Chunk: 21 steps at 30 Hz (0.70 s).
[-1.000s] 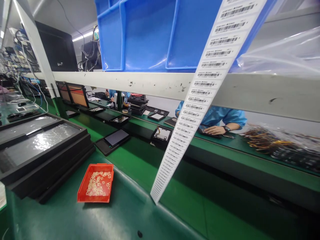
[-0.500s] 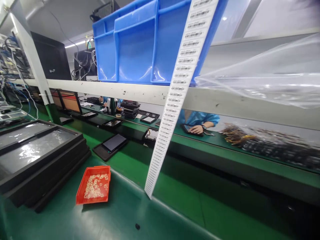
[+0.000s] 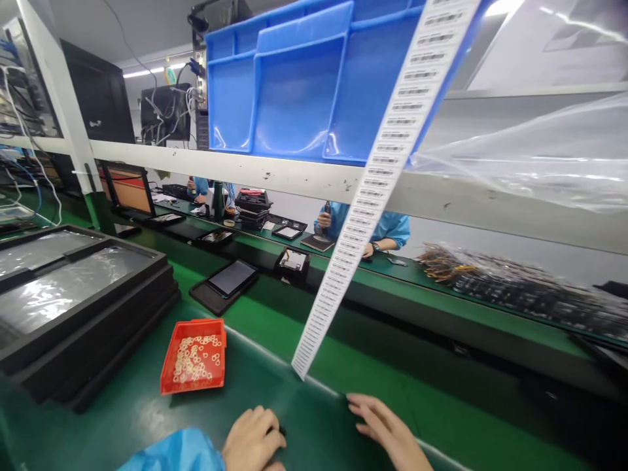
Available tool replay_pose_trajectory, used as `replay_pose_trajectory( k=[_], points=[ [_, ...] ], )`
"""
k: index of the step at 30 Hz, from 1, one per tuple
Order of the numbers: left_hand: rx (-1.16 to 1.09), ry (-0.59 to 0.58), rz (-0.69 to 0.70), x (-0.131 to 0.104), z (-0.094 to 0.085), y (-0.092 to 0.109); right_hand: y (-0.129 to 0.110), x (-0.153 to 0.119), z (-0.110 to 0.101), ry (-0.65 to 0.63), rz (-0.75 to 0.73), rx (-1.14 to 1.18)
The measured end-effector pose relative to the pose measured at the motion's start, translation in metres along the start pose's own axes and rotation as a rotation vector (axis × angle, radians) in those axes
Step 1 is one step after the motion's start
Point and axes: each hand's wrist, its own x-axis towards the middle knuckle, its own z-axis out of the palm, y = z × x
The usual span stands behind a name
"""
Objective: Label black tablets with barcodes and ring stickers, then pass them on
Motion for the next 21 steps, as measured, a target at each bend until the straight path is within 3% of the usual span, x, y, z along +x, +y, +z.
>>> replay_pose_trajectory(
  k=[2, 5, 9, 12, 14, 18, 21],
  points=[
    [0.053, 0.034, 0.000, 0.000, -0.002, -0.002, -0.025, 0.034, 0.017, -0.036, 0.004, 0.027],
    [-0.032, -0.054, -0.115, 0.005, -0.006, 0.003, -0.048, 0.086, 0.053, -0.072, 0.066, 0.119],
    [-0.095, -0.148, -0.193, 0.009, -0.007, 0.005, -0.057, 0.143, 0.110, -0.099, 0.140, 0.113],
    [-0.097, -0.133, -0.165, 0.008, 0.002, -0.001, -0.063, 0.170, 0.160, -0.158, 0.218, 0.077],
    [-0.023, -0.025, -0.043, 0.009, 0.011, -0.006, -0.067, 0.181, 0.194, -0.213, 0.273, 0.037],
    [0.295, 0.333, 0.253, 0.012, 0.034, -0.019, -0.072, 0.196, 0.253, -0.250, 0.337, -0.087],
    [0.406, 0.442, 0.336, 0.012, 0.056, -0.027, -0.073, 0.208, 0.280, -0.178, 0.328, -0.225]
  ],
)
